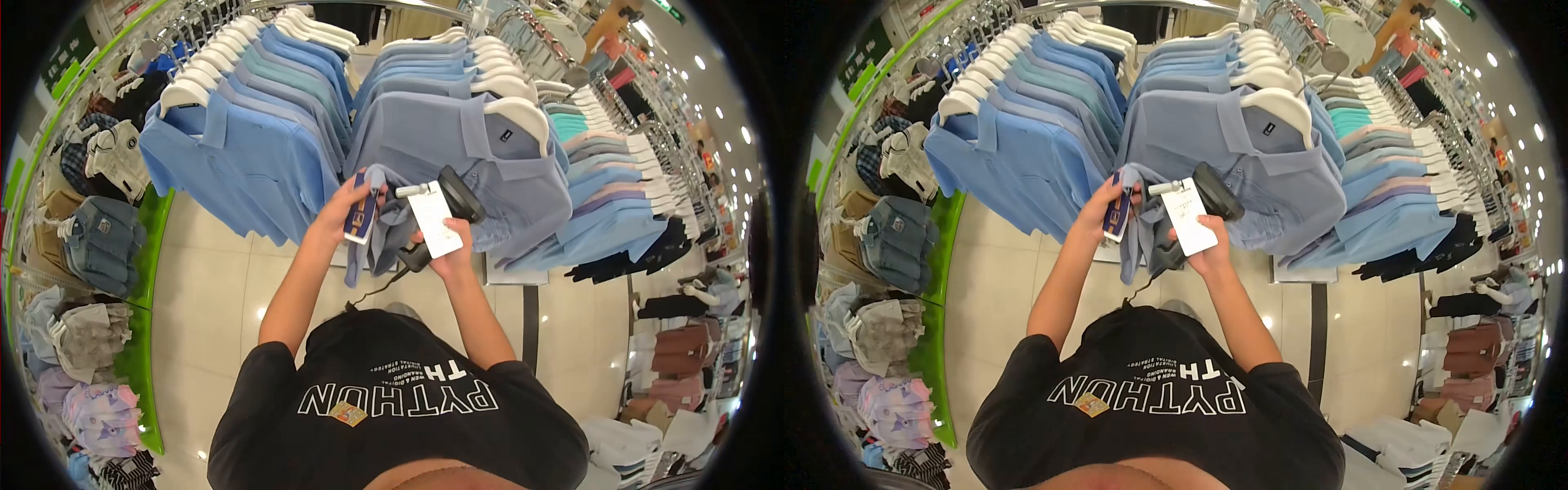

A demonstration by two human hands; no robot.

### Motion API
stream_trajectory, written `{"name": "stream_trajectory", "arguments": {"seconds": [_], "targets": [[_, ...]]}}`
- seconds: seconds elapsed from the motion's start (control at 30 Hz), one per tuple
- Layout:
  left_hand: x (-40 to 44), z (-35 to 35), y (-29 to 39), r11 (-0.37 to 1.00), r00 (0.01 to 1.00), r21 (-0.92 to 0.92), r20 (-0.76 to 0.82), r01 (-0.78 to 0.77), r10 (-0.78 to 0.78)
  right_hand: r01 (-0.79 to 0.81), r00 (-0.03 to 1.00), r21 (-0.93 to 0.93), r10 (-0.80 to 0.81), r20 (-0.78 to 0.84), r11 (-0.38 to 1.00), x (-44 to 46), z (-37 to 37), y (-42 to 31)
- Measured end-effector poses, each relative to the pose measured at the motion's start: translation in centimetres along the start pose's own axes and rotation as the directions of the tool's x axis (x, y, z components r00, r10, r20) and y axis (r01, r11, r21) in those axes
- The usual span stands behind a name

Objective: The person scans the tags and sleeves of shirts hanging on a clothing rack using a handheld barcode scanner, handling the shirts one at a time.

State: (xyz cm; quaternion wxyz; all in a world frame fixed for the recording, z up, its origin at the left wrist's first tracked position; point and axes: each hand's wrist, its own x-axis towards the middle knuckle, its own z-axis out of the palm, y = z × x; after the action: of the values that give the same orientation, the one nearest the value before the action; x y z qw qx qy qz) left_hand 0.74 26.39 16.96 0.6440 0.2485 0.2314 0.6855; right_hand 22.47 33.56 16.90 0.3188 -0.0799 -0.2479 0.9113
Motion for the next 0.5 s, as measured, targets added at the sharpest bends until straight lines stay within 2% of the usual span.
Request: {"name": "stream_trajectory", "arguments": {"seconds": [0.1, 0.13, 0.23, 0.27, 0.37, 0.5], "targets": [[0.4, 0.5, 0.0, 0.999, 0.999, -0.027, -0.029, 0.017, -0.018, -0.023, 0.999, -0.001, 0.023, 0.036, 1.0, 0.0, 0.6, 0.2], [0.2, 1.1, -0.2, 1.0, 1.0, 0.0, 0.01, -0.008, 0.008, -0.025, 0.999, -0.007, 0.025, 0.039, 1.0, 0.0, 0.8, 0.4], [0.2, 2.0, -1.5, 0.991, 0.997, 0.119, -0.016, -0.069, 0.071, -0.022, 0.998, -0.02, 0.023, 0.056, 1.0, 0.5, 1.5, 1.0], [0.0, 2.4, -1.8, 0.996, 0.998, 0.057, 0.003, -0.071, 0.071, -0.02, 0.998, -0.024, 0.022, 0.061, 1.0, 0.6, 1.6, 1.1], [-0.2, 2.9, -1.7, 0.986, 0.997, 0.144, -0.013, -0.079, 0.082, 0.007, 1.0, -0.064, -0.007, -0.003, 0.998, 0.8, 2.2, 1.1], [0.2, 4.8, -1.1, 0.869, 0.958, 0.479, -0.173, -0.122, 0.23, -0.015, 0.992, -0.287, -0.021, -0.121, 0.958, 0.4, 3.7, 0.2]]}}
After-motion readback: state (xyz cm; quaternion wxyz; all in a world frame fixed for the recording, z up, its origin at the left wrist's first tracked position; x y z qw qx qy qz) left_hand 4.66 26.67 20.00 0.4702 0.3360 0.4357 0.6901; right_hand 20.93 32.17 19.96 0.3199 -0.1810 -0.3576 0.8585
